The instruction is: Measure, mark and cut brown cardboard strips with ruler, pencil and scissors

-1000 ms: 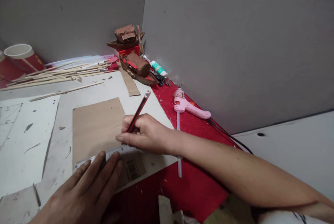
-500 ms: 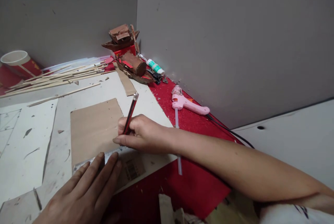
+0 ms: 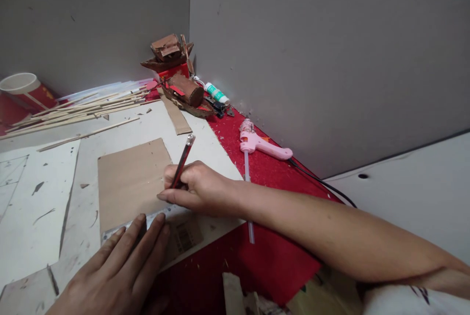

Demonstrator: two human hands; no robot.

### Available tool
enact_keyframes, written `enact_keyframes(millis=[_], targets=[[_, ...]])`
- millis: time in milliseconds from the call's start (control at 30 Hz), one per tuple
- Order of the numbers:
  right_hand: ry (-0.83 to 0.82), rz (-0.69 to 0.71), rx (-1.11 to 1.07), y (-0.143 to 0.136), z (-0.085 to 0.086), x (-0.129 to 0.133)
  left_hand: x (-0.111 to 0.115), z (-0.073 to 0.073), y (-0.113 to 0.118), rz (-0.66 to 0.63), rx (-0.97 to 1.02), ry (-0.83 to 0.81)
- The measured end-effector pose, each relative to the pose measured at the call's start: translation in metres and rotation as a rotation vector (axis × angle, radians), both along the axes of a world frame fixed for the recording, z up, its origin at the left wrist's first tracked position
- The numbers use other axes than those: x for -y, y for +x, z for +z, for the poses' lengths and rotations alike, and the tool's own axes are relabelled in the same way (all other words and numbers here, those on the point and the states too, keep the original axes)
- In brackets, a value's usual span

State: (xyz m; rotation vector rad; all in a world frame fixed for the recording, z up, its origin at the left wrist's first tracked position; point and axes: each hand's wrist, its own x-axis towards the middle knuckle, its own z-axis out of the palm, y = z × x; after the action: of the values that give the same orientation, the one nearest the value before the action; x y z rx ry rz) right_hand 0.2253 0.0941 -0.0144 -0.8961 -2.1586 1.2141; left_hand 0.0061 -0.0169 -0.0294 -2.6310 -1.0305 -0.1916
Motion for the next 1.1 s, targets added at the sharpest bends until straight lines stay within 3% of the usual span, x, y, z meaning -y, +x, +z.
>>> enact_keyframes(millis=[900, 1033, 1100], targets=[[-0.064, -0.033, -0.034, -0.001, 0.003, 0.005, -0.006, -0.002, -0.002, -0.054, 0.039, 0.005], [-0.134, -0.155, -0.128, 0.004, 0.013, 0.01, -0.006, -0.003, -0.001, -0.051, 0.05, 0.011], [-0.087, -0.225, -0.107, 0.011, 0.019, 0.01, -0.006, -0.002, -0.002, -0.043, 0.037, 0.02]])
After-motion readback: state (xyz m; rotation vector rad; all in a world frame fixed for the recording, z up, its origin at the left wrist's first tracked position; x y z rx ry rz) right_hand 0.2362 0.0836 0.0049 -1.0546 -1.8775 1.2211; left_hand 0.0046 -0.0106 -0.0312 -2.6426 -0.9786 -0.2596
